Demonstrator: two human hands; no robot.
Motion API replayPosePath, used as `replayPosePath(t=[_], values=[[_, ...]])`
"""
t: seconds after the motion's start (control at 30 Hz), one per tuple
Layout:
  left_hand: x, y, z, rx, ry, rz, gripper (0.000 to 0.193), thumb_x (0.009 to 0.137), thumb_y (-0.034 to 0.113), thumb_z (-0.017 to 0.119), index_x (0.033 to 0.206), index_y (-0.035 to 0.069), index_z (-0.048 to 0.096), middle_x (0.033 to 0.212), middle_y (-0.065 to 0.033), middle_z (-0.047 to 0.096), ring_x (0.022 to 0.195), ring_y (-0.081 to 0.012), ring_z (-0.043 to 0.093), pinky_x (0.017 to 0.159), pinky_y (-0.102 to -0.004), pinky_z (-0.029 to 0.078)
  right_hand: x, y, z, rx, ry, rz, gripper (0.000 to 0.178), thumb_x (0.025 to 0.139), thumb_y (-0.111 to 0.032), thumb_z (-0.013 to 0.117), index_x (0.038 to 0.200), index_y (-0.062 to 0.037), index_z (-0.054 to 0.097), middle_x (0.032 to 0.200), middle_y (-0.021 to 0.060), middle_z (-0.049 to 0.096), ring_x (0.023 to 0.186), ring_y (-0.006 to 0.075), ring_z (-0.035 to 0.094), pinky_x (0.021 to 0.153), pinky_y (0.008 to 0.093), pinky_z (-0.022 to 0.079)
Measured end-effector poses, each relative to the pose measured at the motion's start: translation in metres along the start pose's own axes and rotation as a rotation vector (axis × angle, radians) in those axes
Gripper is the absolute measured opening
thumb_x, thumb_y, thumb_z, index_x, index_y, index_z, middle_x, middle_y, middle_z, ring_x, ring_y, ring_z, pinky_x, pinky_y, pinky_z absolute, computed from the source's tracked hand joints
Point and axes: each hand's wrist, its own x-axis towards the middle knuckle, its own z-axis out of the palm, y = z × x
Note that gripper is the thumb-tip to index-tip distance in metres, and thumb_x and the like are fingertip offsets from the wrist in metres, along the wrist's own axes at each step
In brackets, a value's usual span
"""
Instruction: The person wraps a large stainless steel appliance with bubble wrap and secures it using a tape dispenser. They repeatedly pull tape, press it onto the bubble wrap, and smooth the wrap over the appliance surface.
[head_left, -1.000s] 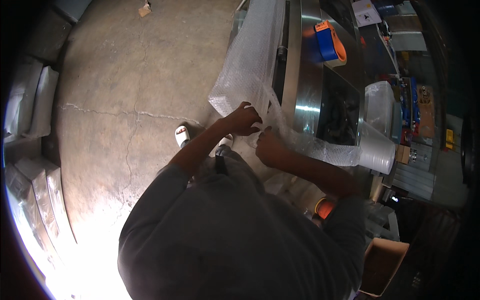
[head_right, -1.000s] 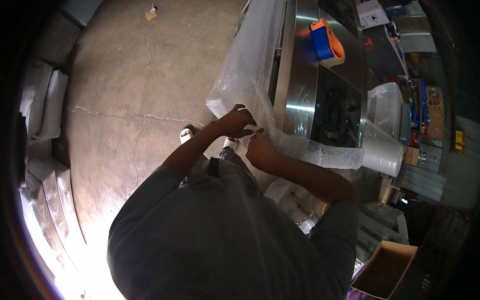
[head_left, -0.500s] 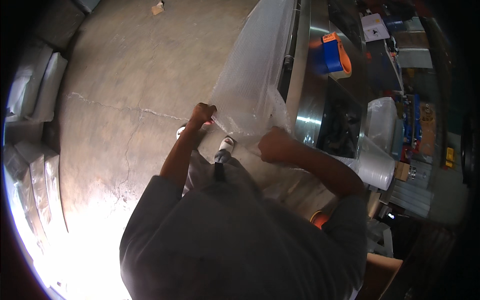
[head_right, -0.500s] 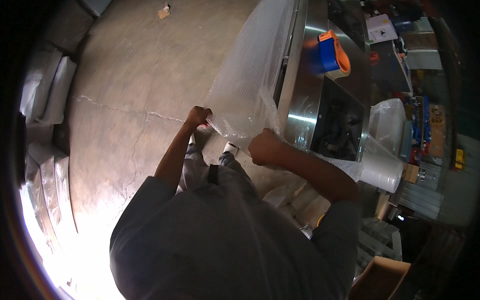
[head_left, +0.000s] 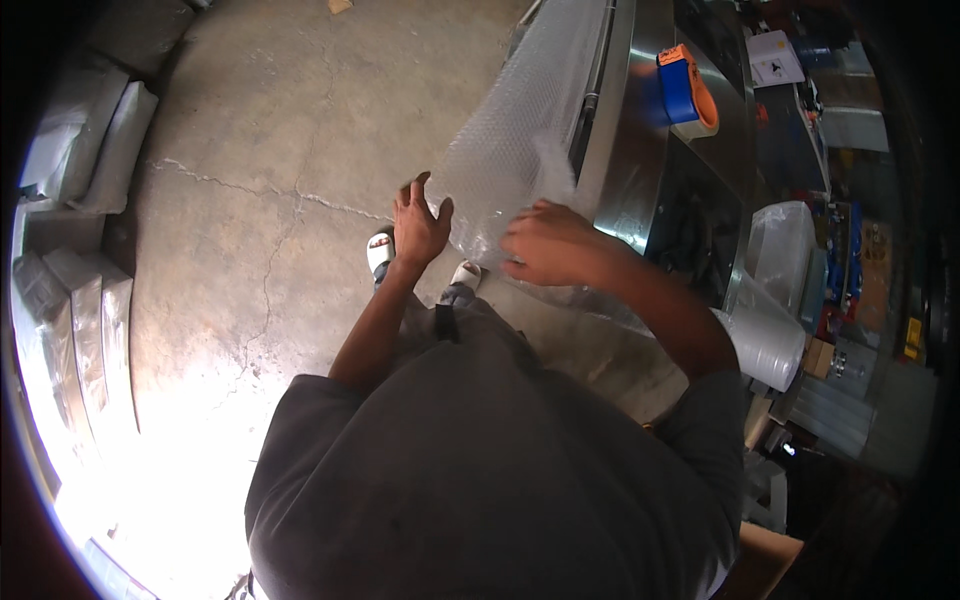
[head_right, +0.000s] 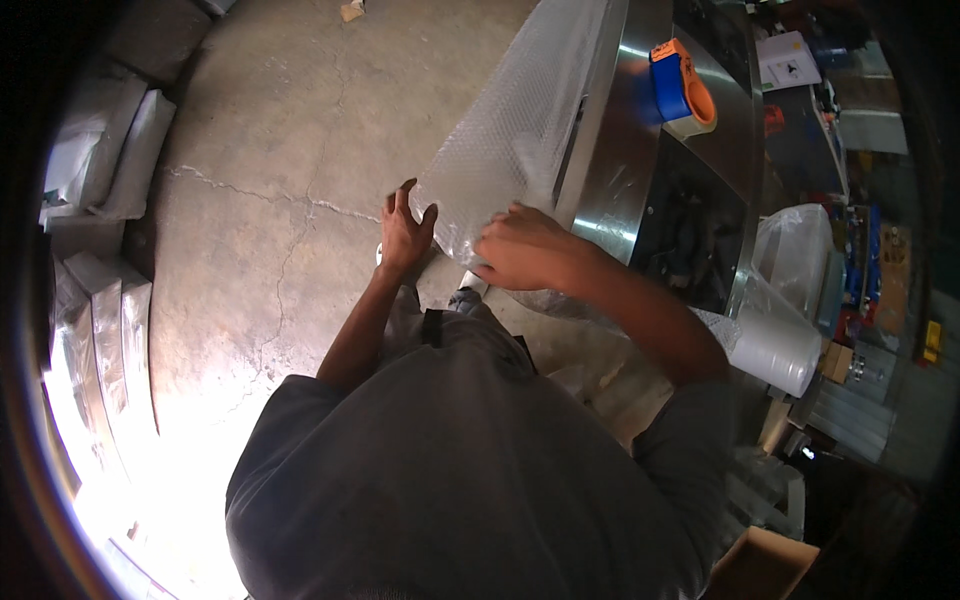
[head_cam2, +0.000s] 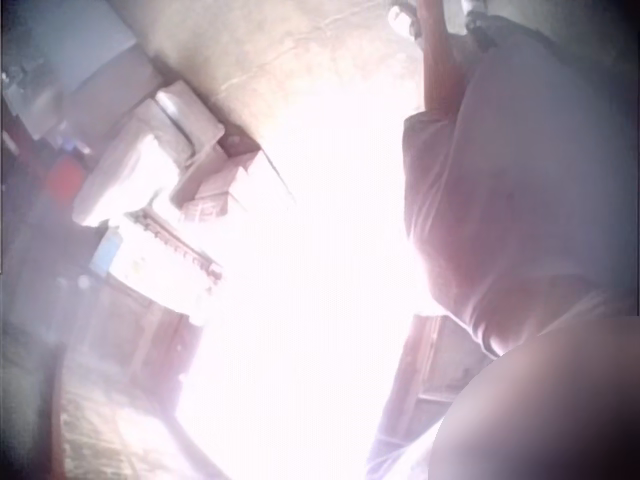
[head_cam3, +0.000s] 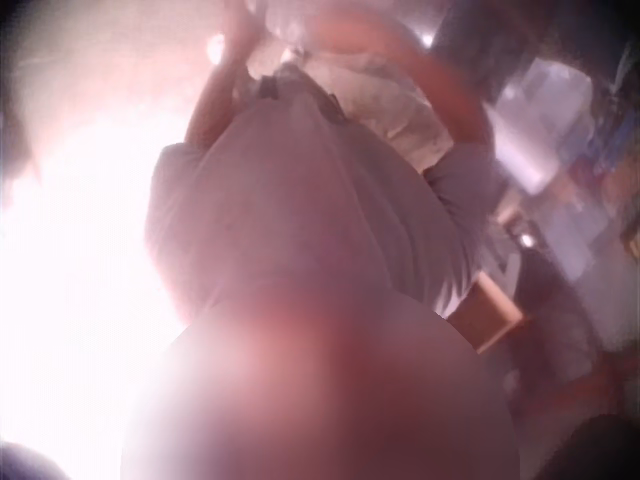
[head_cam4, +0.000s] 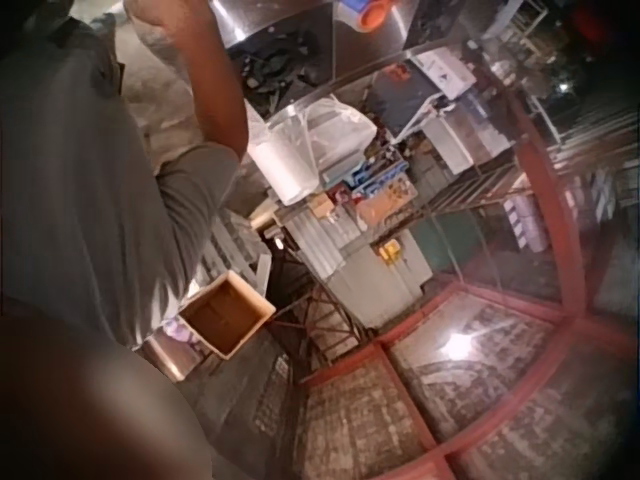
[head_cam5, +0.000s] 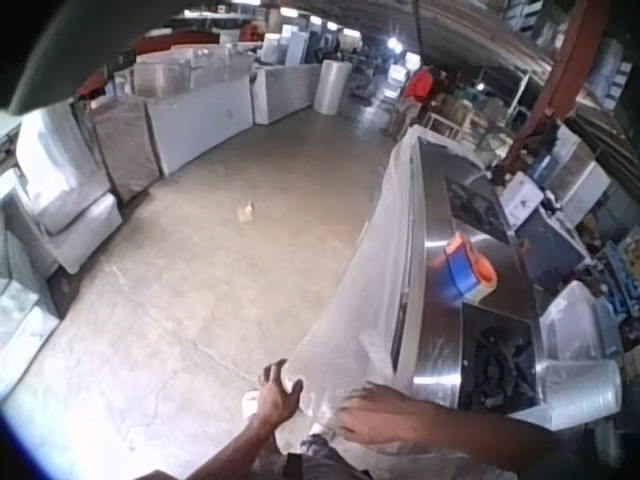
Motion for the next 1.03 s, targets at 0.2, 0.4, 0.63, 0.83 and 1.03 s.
replayPosePath(t=[0.2,0.4,0.63,0.83,1.03], values=[[-0.001,0.014,0.021,-0.292,-0.163,0.326,0.112,0.086,0.049,0.081,0.167,0.005,0.018,0.164,-0.0297,0.034,0.153,-0.0452,0.033,0.125,-0.0514,0.029,-0.043,-0.002,-0.003,0.092,1.049,0.287,0.057,0.089,-0.032,0.082,0.135,-0.0028,0.064,0.132,0.0122,0.067,0.126,0.0343,0.061,0.107,0.0475,0.047],[0.042,-0.002,0.010,-0.656,-0.420,0.418,0.141,0.072,0.059,0.087,0.170,0.010,0.000,0.165,-0.0293,0.034,0.156,-0.0409,0.029,0.127,-0.0504,0.023,-0.048,-0.028,0.041,0.197,0.686,0.195,0.046,0.094,-0.023,0.076,0.135,-0.0040,0.065,0.125,0.0179,0.070,0.121,0.0359,0.065,0.111,0.0470,0.045],[0.035,-0.022,-0.045,-0.249,-0.546,0.573,0.046,0.088,0.029,0.082,0.122,0.000,0.071,0.127,-0.0224,0.071,0.121,-0.0321,0.069,0.105,-0.0445,0.051,-0.061,-0.032,0.038,0.464,0.778,0.308,0.036,0.098,-0.020,0.071,0.131,-0.0050,0.068,0.113,0.0174,0.075,0.101,0.0331,0.072,0.096,0.0459,0.055],[0.034,-0.015,-0.024,-0.293,-0.450,0.150,0.047,0.104,0.041,0.065,0.109,-0.005,0.071,0.090,-0.0189,0.075,0.082,-0.0224,0.070,0.078,-0.0389,0.055,-0.033,0.005,0.025,0.352,0.897,0.611,0.050,0.097,-0.025,0.073,0.142,-0.0064,0.060,0.112,0.0204,0.075,0.092,0.0346,0.075,0.085,0.0442,0.058],[0.074,-0.003,0.047,-0.245,-0.323,0.305,0.050,0.106,0.043,0.063,0.118,-0.006,0.067,0.104,-0.0301,0.074,0.098,-0.0398,0.074,0.085,-0.0464,0.054,-0.043,-0.007,0.021,0.375,1.018,0.879,0.064,0.091,-0.030,0.080,0.148,-0.0129,0.056,0.110,0.0201,0.076,0.089,0.0346,0.076,0.082,0.0423,0.059]])
